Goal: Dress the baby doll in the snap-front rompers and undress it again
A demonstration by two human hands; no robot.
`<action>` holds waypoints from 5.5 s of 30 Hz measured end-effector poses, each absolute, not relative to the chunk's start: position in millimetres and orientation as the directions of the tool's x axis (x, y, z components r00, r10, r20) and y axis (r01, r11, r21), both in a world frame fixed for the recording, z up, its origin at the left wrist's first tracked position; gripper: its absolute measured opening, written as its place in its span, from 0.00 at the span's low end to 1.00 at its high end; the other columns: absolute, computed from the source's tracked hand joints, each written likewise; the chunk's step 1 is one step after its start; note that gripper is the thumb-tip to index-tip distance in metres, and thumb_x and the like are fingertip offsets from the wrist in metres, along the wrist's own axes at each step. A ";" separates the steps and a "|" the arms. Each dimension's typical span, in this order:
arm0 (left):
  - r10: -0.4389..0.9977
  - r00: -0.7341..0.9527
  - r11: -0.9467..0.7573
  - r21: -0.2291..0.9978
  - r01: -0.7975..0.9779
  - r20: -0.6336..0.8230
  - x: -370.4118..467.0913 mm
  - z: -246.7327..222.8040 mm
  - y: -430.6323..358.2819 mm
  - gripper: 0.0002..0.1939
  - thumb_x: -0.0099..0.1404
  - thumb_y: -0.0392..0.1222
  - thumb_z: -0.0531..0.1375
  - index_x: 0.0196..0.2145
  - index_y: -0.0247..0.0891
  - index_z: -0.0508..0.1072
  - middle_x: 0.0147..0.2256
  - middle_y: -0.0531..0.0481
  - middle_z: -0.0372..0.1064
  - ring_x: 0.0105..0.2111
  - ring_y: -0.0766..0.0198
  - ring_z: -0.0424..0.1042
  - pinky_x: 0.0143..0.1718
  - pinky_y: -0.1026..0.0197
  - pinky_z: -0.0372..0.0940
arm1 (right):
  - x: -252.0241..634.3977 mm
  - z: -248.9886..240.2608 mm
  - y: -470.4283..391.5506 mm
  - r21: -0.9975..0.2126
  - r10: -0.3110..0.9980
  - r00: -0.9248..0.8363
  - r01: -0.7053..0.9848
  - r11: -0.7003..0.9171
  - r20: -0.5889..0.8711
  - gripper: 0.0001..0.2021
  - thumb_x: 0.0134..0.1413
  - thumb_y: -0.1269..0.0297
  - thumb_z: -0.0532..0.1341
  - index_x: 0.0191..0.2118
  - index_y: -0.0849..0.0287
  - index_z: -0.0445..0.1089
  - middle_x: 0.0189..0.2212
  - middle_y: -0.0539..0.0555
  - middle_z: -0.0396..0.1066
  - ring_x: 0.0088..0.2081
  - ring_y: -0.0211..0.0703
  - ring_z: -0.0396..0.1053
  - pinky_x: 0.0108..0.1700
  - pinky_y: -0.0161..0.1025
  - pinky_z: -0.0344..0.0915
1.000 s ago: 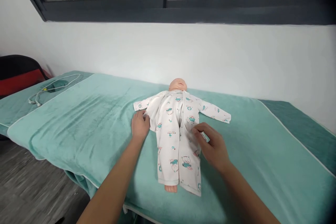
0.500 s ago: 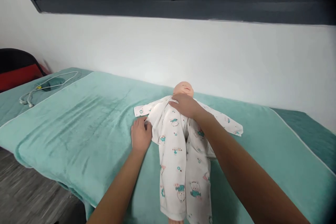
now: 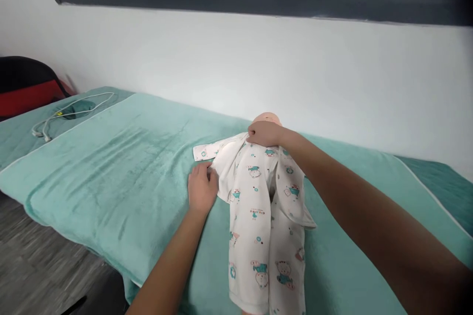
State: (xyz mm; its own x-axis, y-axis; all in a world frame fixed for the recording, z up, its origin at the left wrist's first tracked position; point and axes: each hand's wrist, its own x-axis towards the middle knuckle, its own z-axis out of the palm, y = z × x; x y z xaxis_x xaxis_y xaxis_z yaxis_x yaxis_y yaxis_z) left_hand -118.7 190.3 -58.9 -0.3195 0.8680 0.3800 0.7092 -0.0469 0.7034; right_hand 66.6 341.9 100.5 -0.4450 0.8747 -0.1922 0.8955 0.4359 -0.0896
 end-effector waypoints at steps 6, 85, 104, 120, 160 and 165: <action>0.876 -0.322 -0.051 0.733 0.678 0.359 -120.8 -59.7 190.2 0.14 0.65 0.39 0.54 0.45 0.38 0.74 0.42 0.42 0.76 0.45 0.49 0.72 0.50 0.45 0.64 | 61.5 79.2 331.1 -0.103 0.957 -0.291 0.951 0.291 0.017 0.09 0.61 0.67 0.53 0.38 0.61 0.70 0.38 0.61 0.74 0.36 0.47 0.70 0.38 0.41 0.59; 0.907 -0.363 -0.151 0.970 0.191 0.213 -90.2 1.5 165.3 0.11 0.66 0.51 0.60 0.37 0.42 0.76 0.33 0.54 0.75 0.33 0.64 0.71 0.34 0.63 0.67 | 50.3 74.5 295.6 -0.069 0.883 -0.461 0.882 0.467 0.091 0.15 0.55 0.70 0.57 0.48 0.53 0.73 0.46 0.59 0.70 0.33 0.45 0.68 0.28 0.39 0.53; 0.744 0.475 -0.665 0.450 0.597 0.470 -41.5 32.3 144.1 0.08 0.72 0.38 0.54 0.40 0.40 0.73 0.35 0.50 0.76 0.32 0.62 0.74 0.33 0.58 0.67 | 138.2 95.5 273.4 -0.445 0.896 -0.234 0.803 0.397 0.377 0.13 0.57 0.73 0.52 0.32 0.55 0.73 0.44 0.54 0.69 0.36 0.44 0.67 0.34 0.42 0.60; 0.972 0.049 -0.204 0.727 0.655 0.228 -2.4 62.5 289.3 0.08 0.64 0.38 0.58 0.33 0.41 0.78 0.36 0.48 0.75 0.35 0.58 0.72 0.36 0.56 0.64 | 138.2 82.2 276.0 -0.571 0.996 -0.072 0.817 0.085 0.046 0.13 0.54 0.62 0.56 0.22 0.55 0.55 0.22 0.51 0.66 0.24 0.39 0.57 0.24 0.39 0.52; 0.986 0.118 -0.127 0.990 0.068 0.118 -8.2 52.1 285.1 0.10 0.59 0.38 0.60 0.41 0.40 0.74 0.31 0.51 0.73 0.32 0.63 0.71 0.36 0.60 0.63 | 135.6 40.1 266.1 -0.976 0.971 0.124 0.105 0.190 0.202 0.05 0.49 0.62 0.67 0.31 0.57 0.77 0.32 0.51 0.78 0.37 0.41 0.73 0.42 0.39 0.67; 0.978 0.129 -0.187 0.966 0.177 0.166 -9.0 52.1 284.3 0.12 0.65 0.43 0.56 0.45 0.44 0.73 0.29 0.52 0.70 0.31 0.63 0.69 0.34 0.60 0.61 | 136.2 41.5 265.9 -0.956 0.961 0.077 0.149 0.252 0.265 0.03 0.51 0.64 0.66 0.31 0.55 0.78 0.40 0.51 0.78 0.41 0.43 0.74 0.45 0.40 0.68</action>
State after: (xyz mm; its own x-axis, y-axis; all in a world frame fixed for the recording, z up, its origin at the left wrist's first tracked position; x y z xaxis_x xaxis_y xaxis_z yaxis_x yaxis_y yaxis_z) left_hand -9.0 284.3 52.1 0.1289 0.9777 0.1658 0.1769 -0.1872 0.9663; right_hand 136.2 265.9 41.5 0.0766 0.9612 0.2649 0.1486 0.2517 -0.9563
